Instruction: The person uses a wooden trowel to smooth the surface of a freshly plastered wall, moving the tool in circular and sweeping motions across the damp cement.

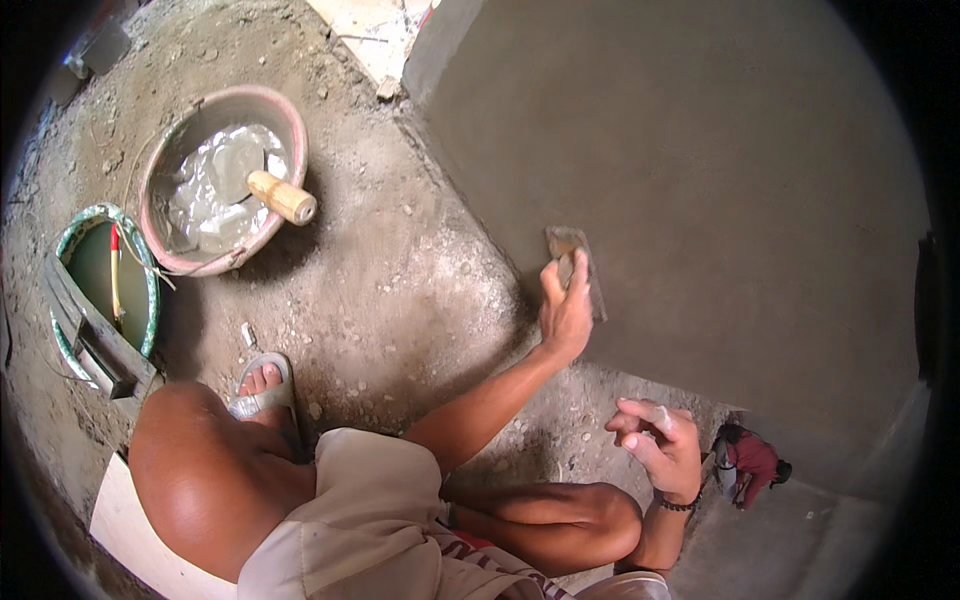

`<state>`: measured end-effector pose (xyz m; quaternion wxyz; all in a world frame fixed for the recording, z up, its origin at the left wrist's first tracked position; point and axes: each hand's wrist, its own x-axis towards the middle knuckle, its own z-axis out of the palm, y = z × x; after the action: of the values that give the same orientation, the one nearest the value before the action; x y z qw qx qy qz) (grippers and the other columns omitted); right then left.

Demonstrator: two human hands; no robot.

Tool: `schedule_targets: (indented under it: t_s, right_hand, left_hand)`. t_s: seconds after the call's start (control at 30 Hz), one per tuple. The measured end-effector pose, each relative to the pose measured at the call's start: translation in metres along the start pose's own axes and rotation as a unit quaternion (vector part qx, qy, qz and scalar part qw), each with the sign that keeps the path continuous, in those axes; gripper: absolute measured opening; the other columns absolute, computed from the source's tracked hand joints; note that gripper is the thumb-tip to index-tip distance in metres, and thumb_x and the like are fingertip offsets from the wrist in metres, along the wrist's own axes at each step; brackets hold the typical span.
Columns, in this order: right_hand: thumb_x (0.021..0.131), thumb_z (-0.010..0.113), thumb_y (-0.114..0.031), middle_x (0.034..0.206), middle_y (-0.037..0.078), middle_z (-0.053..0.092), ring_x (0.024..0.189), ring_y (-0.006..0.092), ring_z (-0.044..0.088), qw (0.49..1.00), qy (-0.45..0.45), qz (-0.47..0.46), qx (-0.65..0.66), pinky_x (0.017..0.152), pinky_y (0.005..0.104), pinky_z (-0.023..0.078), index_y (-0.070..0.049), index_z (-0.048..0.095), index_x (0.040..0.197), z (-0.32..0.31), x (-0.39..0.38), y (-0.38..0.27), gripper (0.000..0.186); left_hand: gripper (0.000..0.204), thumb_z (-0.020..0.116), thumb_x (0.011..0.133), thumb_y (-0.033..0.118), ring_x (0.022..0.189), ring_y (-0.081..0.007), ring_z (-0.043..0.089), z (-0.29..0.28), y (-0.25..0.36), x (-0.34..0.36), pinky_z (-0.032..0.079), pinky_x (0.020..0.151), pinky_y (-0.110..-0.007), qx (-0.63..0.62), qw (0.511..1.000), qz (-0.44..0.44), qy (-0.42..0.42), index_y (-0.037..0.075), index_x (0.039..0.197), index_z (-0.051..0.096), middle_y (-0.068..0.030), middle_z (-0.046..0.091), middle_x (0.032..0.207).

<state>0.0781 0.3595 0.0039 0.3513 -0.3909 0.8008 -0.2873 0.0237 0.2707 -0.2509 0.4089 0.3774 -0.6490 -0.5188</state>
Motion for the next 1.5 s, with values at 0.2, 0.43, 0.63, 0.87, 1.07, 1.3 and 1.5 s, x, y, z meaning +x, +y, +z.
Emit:
schedule_targets:
  t_s: [0.2,0.43,0.63,0.87,1.07,1.3,1.5]
  right_hand:
    - [0.089,0.072,-0.014,0.094,0.014,0.074,0.084,0.0202,0.072,0.999,0.001,0.034,-0.016,0.075,0.0308,0.055,0.001,0.068,0.12,-0.009,-0.013,-0.003,0.035]
    - [0.088,0.073,-0.015,0.09,0.013,0.074,0.079,0.0179,0.072,0.999,0.015,0.043,0.001,0.068,0.0292,0.056,0.001,0.069,0.12,-0.011,-0.035,0.011,0.036]
    - [0.091,0.071,-0.016,0.09,0.01,0.074,0.078,0.0165,0.07,1.0,0.007,0.027,-0.009,0.072,0.0303,0.055,-0.003,0.068,0.124,-0.011,-0.014,0.012,0.035]
    - [0.094,0.069,-0.018,0.087,0.007,0.073,0.078,0.0167,0.07,0.999,-0.028,-0.022,-0.002,0.073,0.0302,0.054,-0.005,0.067,0.126,-0.02,-0.035,-0.001,0.034]
    - [0.092,0.068,-0.018,0.082,0.01,0.069,0.07,0.0193,0.065,0.998,0.029,-0.053,-0.033,0.067,0.0329,0.052,-0.006,0.066,0.126,-0.019,-0.01,0.007,0.036]
    - [0.094,0.066,-0.022,0.083,0.01,0.068,0.071,0.0222,0.065,0.997,-0.022,-0.06,-0.036,0.07,0.0341,0.052,-0.006,0.069,0.121,-0.014,-0.032,-0.018,0.032]
    - [0.093,0.065,-0.019,0.083,0.008,0.07,0.071,0.0216,0.065,0.998,-0.001,-0.045,-0.042,0.07,0.0335,0.052,-0.004,0.069,0.121,-0.014,-0.031,-0.013,0.032]
  left_hand:
    - [0.061,0.052,0.097,0.003,0.094,-0.0301,0.054,-0.035,0.003,0.102,0.048,0.089,-0.041,-0.029,0.996,-0.056,0.067,0.005,0.155,0.034,-0.0187,0.04,0.115]
    - [0.056,0.056,0.095,0.004,0.08,-0.0286,0.063,-0.057,0.123,0.108,0.058,0.066,-0.04,-0.031,0.994,0.103,0.03,0.006,0.15,0.043,-0.0243,0.043,0.118]
    - [0.057,0.056,0.093,0.001,0.094,-0.0374,0.062,-0.017,0.017,0.044,0.054,0.078,-0.045,-0.01,0.995,0.102,0.017,0.007,0.149,0.044,-0.0255,0.044,0.121]
    - [0.052,0.054,0.096,0.008,0.083,-0.036,0.064,-0.103,0.181,0.21,0.056,0.072,-0.045,0.014,0.978,0.186,0.092,0.008,0.147,0.046,-0.0237,0.045,0.119]
    - [0.059,0.06,0.088,0.0,0.094,-0.0426,0.065,-0.055,0.131,0.092,0.059,0.076,-0.045,0.09,0.936,0.337,0.048,0.016,0.145,0.053,-0.0295,0.043,0.126]
    - [0.056,0.057,0.094,0.006,0.101,-0.0388,0.059,-0.081,0.106,0.172,0.052,0.083,-0.047,0.005,0.983,0.169,0.073,0.013,0.149,0.048,-0.0229,0.044,0.121]
    - [0.056,0.056,0.096,0.01,0.089,-0.0369,0.063,-0.16,0.253,0.279,0.052,0.081,-0.047,0.072,0.954,0.27,0.108,0.017,0.15,0.045,-0.0186,0.048,0.112]
